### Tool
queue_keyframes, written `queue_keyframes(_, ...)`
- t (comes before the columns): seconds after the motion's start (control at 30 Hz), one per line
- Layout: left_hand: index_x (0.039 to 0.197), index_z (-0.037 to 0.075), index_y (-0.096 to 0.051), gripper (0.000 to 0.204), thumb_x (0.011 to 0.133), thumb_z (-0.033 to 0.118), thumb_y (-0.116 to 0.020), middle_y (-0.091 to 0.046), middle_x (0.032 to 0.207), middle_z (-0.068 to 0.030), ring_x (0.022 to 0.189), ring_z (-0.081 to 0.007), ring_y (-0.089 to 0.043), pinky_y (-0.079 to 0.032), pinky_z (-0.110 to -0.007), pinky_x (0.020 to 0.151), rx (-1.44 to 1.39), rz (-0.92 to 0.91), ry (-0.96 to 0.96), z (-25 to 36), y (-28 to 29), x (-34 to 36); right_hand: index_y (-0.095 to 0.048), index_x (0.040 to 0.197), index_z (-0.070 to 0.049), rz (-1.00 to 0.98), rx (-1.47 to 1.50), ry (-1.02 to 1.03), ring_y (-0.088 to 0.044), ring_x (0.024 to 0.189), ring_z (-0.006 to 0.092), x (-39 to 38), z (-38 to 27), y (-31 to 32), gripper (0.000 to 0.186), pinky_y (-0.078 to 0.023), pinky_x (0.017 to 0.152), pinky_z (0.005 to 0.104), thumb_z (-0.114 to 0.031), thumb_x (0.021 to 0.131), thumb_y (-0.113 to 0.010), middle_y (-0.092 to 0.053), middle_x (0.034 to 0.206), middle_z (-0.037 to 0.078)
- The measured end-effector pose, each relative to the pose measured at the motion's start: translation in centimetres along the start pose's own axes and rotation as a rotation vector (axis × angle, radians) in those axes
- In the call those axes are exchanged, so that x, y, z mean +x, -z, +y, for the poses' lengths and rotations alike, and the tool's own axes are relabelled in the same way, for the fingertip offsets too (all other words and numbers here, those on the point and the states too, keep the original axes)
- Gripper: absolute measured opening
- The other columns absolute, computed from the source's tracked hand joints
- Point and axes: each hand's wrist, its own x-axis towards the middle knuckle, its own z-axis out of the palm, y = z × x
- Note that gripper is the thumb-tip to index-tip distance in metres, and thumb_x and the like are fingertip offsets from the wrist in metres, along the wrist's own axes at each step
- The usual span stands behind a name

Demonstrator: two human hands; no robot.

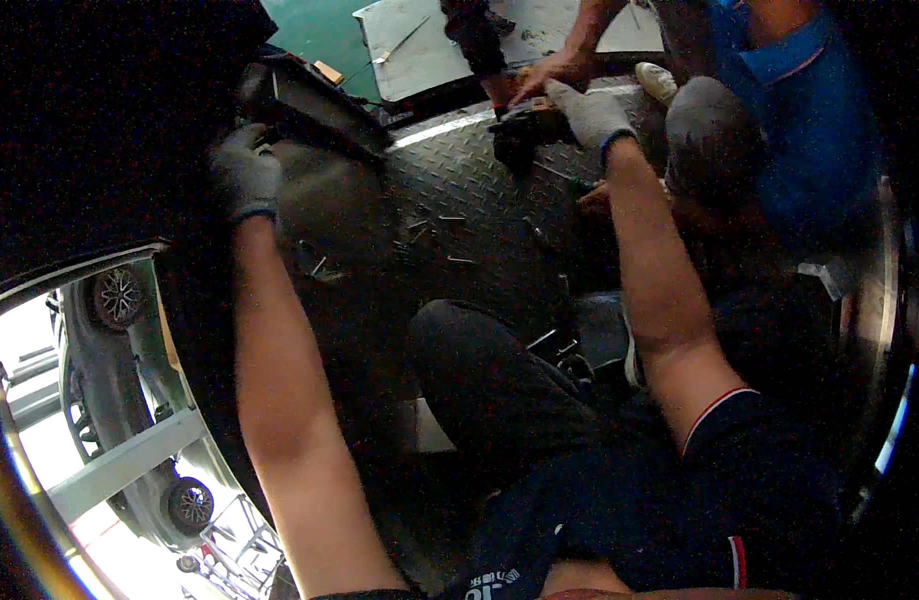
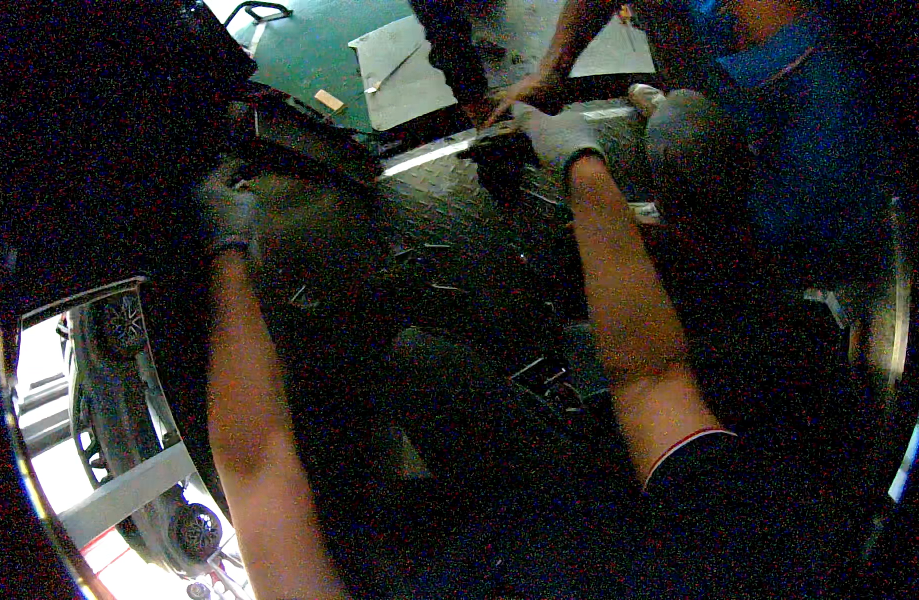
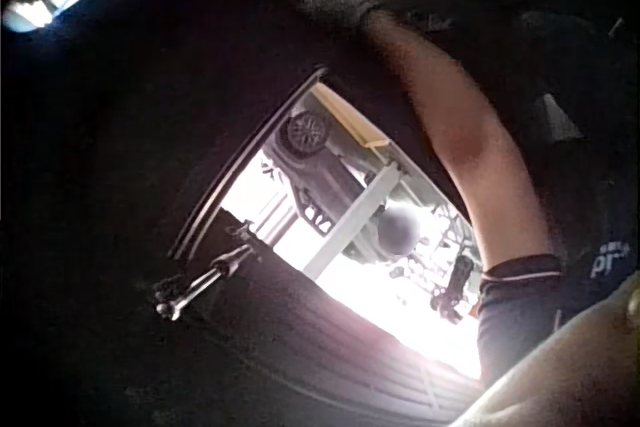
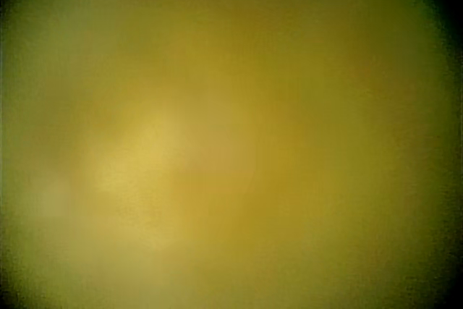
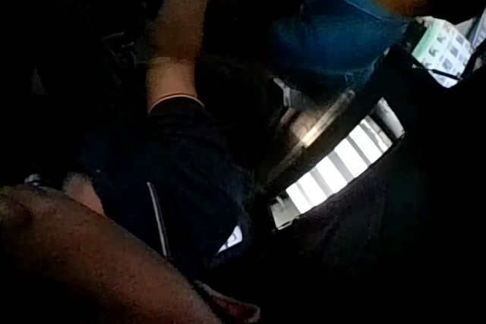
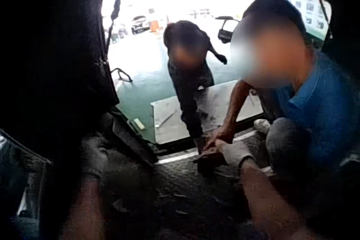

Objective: The person uses a power drill to remove screws from a vehicle's interior panel and then manually manipulates the panel and internal components. The person is sitting on the floor of the vehicle while performing the task.

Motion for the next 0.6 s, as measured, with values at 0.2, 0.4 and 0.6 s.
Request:
queue_keyframes(0.2, 0.122, 0.005, -0.068, 0.042, 0.080, 0.002, -0.064, -0.072, 0.116, -0.0156, 0.103, -0.0338, -0.071, -0.056, -0.041, 0.093, -0.177, 0.053, 0.019, 0.9, 1.9, -0.4, -0.062, 0.125, 0.007, -0.091, 0.436, 0.056, -0.067, 0.099, 0.0228, -5.9, 0.1, -1.3, 0.069, -0.052, 0.086, 0.0349, -0.055, 0.094, -0.065, -0.070, 0.110, 0.017)
queue_keyframes(0.4, 0.122, 0.004, -0.065, 0.042, 0.080, 0.004, -0.069, -0.073, 0.114, -0.0140, 0.103, -0.0322, -0.071, -0.056, -0.040, 0.093, -0.357, 0.212, -0.232, 13.9, 4.8, -7.2, -0.063, 0.124, 0.002, -0.363, 0.692, 0.292, -0.066, 0.085, 0.0176, -9.3, -0.8, -2.6, 0.053, -0.055, 0.074, 0.0318, -0.045, 0.100, -0.060, -0.069, 0.101, 0.012)
queue_keyframes(0.6, 0.121, 0.003, -0.064, 0.043, 0.080, 0.007, -0.075, -0.073, 0.112, -0.0131, 0.102, -0.0304, -0.072, -0.056, -0.039, 0.092, -0.296, -0.345, -0.304, 18.4, 3.4, -14.3, -0.065, 0.121, 0.001, -0.681, 0.457, 0.285, -0.066, 0.086, 0.0169, -12.4, -2.7, -2.7, 0.053, -0.055, 0.076, 0.0332, -0.046, 0.098, -0.061, -0.070, 0.102, 0.010)
